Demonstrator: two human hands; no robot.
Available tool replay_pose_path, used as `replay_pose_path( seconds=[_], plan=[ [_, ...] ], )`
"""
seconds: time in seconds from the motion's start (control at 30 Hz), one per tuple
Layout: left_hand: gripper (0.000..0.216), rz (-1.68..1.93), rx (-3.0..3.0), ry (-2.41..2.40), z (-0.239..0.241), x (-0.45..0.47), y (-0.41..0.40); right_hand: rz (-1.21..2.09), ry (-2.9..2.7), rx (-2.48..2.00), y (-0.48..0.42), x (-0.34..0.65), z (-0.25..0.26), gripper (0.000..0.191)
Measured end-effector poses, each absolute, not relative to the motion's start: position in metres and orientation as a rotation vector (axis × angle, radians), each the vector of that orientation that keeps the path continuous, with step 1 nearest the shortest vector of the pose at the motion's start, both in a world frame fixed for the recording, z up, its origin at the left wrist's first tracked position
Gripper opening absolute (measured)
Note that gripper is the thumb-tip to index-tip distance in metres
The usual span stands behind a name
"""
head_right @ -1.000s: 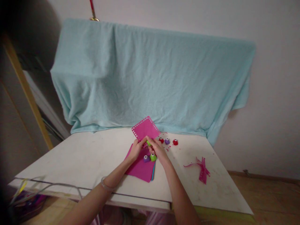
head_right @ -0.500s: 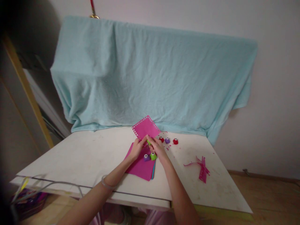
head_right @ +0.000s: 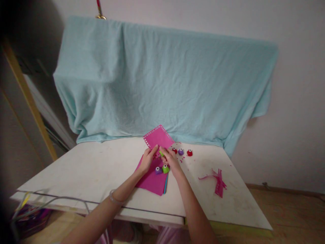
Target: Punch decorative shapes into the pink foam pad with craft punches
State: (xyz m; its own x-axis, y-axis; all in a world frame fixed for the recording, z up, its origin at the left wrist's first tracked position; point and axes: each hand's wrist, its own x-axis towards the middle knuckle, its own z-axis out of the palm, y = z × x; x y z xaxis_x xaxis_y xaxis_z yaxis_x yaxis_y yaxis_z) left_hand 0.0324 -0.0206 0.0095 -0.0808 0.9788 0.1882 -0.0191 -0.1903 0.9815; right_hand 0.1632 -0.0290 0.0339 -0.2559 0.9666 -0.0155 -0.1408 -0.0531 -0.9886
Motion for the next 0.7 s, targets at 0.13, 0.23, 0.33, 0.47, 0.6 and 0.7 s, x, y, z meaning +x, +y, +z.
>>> replay_pose_path(
  seconds=[0.13, 0.23, 0.33, 0.47, 0.6, 0.7],
  plan=[
    [0.05, 1.433, 1.329, 1.165, 0.0069, 0.0333, -0.02, 1.479, -1.257, -0.976, -0.0305, 0.1632, 0.0359, 0.043],
    [0.051, 1.442, 1.35, 1.197, 0.0092, 0.0329, -0.0214, 1.47, -1.254, -0.987, -0.0312, 0.1614, 0.0364, 0.046],
    [0.052, 1.436, 1.361, 1.212, 0.0129, 0.0322, -0.0232, 1.461, -1.245, -1.016, -0.0318, 0.1598, 0.0373, 0.048],
    [0.052, 1.42, 1.376, 1.185, 0.0136, 0.0324, -0.0233, 1.445, -1.238, -1.025, -0.0336, 0.1604, 0.0404, 0.049],
    [0.052, 1.42, 1.382, 1.172, 0.0095, 0.0326, -0.0209, 1.435, -1.247, -1.032, -0.0347, 0.1613, 0.0423, 0.049],
    [0.051, 1.409, 1.393, 1.156, 0.0071, 0.0321, -0.0193, 1.427, -1.262, -1.037, -0.0333, 0.1618, 0.0405, 0.049]
  ],
)
